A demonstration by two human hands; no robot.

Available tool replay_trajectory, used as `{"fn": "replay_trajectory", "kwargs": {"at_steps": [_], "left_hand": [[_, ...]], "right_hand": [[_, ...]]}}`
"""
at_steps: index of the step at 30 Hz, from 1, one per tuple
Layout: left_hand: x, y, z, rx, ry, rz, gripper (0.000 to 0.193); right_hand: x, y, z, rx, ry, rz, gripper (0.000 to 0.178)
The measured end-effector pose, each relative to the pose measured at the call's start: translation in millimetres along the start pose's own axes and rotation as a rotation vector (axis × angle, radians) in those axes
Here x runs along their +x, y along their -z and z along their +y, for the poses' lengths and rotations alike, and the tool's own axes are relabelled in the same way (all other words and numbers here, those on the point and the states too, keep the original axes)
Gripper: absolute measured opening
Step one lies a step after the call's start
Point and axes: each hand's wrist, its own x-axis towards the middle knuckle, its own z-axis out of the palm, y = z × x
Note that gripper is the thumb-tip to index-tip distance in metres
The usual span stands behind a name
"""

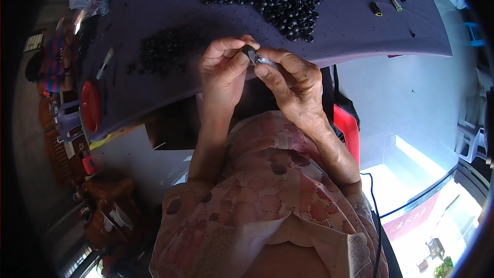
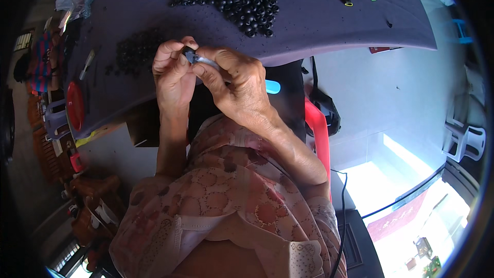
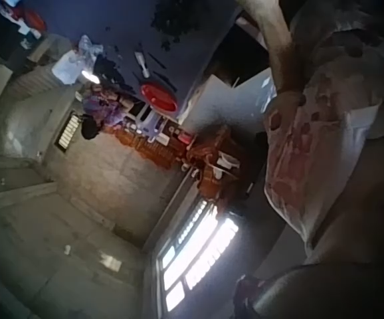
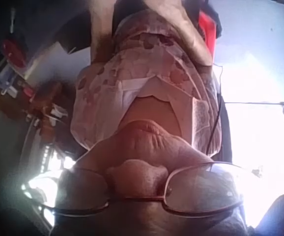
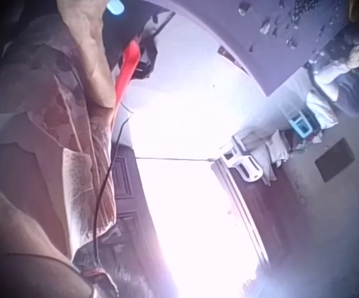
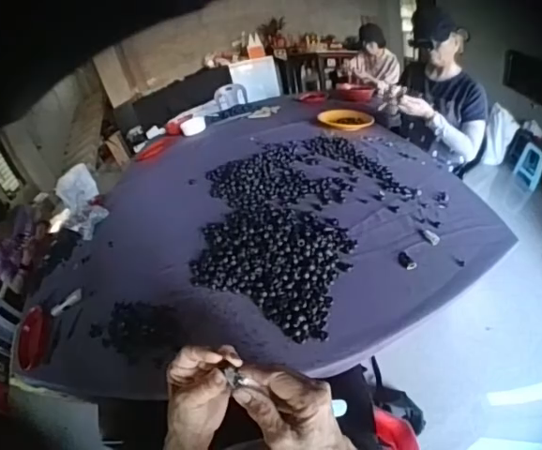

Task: The person picks up black plastic pieces one at a time and trims excess material from each piece using a utility knife.

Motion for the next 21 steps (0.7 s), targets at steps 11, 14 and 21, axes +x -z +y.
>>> {"fn": "replay_trajectory", "kwargs": {"at_steps": [11,14,21], "left_hand": [[4,85,15,1.627,-0.299,0.202,0.016],[10,97,18,1.820,-0.342,0.168,0.015],[41,30,-26,1.422,-0.312,-0.103,0.016]], "right_hand": [[-2,8,51,-0.167,-0.336,0.036,0.021],[-8,8,60,-0.124,-0.334,0.066,0.021],[-7,19,54,-0.081,-0.301,0.075,0.019]]}}
